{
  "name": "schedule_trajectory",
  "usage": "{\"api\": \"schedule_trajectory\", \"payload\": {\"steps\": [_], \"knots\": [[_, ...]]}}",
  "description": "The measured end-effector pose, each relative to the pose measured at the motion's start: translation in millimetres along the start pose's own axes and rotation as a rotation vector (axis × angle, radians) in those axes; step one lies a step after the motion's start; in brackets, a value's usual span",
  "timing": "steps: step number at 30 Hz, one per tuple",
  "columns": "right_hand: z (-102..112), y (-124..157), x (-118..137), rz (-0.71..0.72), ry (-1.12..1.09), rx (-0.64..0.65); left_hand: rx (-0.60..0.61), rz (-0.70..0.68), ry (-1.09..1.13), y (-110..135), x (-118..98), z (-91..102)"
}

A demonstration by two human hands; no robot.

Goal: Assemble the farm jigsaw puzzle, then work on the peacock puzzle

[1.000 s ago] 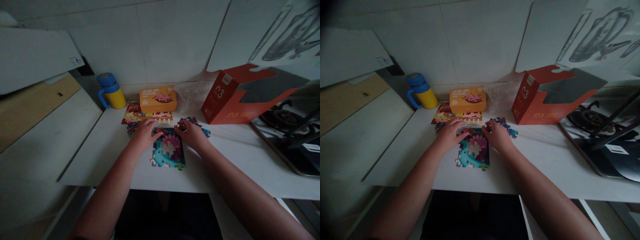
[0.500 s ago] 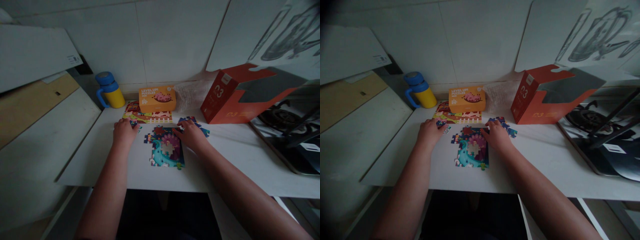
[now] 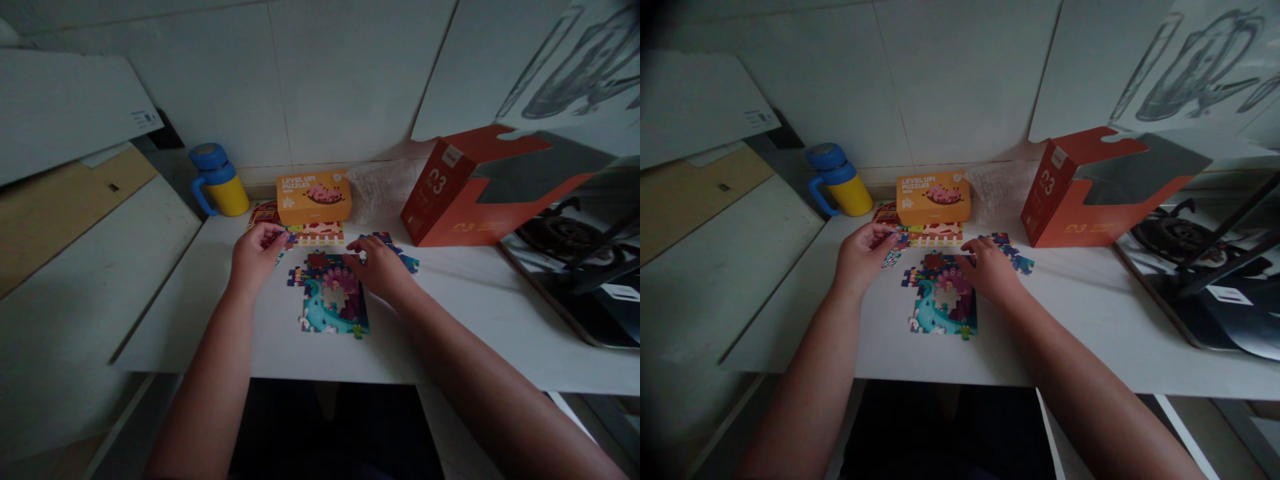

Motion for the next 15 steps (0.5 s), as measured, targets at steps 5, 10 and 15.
{"api": "schedule_trajectory", "payload": {"steps": [5, 10, 15], "knots": [[-8, 10, 24, 0.034, -0.395, 0.260, 0.435, -0.028, 0.303, 25, -20, -49.4], [-8, 9, 22, 0.025, -0.406, 0.306, 0.389, -0.201, 0.010, 29, -36, -45.6], [15, -3, 4, 0.011, -0.121, 0.103, -0.108, -0.112, -0.638, 8, -7, 4.6]]}}
Point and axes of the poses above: each hand's wrist, its own y-axis away from the middle knuckle, its own z-axis out of the back of the hand, x = y × z, the point moved 5 cm from there along -y, towards the middle knuckle
